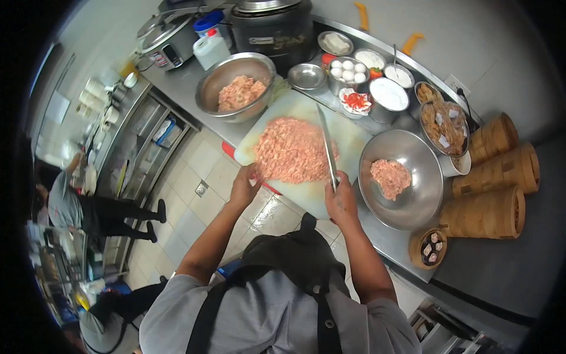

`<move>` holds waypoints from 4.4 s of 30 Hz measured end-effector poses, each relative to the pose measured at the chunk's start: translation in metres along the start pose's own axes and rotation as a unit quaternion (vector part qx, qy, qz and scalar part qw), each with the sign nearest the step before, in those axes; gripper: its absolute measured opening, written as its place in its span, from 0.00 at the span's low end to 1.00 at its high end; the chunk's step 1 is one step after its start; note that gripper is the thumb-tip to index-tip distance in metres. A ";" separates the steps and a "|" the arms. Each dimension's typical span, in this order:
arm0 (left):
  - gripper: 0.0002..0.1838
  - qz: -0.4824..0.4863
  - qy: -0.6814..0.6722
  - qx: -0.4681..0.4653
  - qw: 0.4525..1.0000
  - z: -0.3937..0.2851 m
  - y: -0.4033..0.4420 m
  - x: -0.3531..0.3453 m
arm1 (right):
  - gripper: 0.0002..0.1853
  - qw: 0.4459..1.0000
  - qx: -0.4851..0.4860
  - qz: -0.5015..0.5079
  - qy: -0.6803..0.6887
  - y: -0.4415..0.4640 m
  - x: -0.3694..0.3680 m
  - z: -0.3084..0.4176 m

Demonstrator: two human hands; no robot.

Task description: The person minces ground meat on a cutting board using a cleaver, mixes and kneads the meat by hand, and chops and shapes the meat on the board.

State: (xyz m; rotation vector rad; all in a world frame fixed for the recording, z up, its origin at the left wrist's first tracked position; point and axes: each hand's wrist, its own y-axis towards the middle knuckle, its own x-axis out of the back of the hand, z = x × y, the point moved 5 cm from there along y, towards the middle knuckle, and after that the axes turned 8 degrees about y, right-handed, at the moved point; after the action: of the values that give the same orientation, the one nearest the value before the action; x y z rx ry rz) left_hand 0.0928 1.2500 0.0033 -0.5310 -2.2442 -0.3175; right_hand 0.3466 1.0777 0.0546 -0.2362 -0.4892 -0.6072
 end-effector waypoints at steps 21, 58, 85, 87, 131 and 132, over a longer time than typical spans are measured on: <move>0.63 0.215 0.153 -0.296 0.918 0.024 0.100 0.004 | 0.14 0.931 -0.234 -0.153 0.234 -0.098 -0.024 0.007; 0.39 0.052 -0.301 -0.140 0.942 -0.005 0.111 -0.041 | 0.12 0.952 -0.073 0.032 -0.297 0.000 -0.135 0.089; 0.44 0.080 -0.113 -0.151 0.979 0.012 0.127 -0.035 | 0.26 0.896 -0.356 -0.158 0.214 -0.097 -0.072 -0.033; 0.45 0.092 -0.154 -0.157 0.971 0.004 0.124 -0.042 | 0.26 0.914 -0.337 -0.088 0.208 -0.074 -0.096 -0.025; 0.09 0.260 -0.241 -0.179 0.918 -0.017 0.242 -0.077 | 0.20 0.948 -0.189 -0.193 -0.170 -0.052 -0.092 0.078; 0.10 0.242 -0.258 -0.196 0.915 -0.010 0.242 -0.078 | 0.20 0.946 -0.199 -0.216 -0.136 -0.056 -0.090 0.070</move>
State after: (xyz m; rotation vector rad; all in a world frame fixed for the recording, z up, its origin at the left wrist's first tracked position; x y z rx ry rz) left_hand 0.2603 1.4381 -0.0355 -1.5051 -2.4400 -0.4042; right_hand 0.2231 1.1015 0.0734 -0.6118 -0.6914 -1.1139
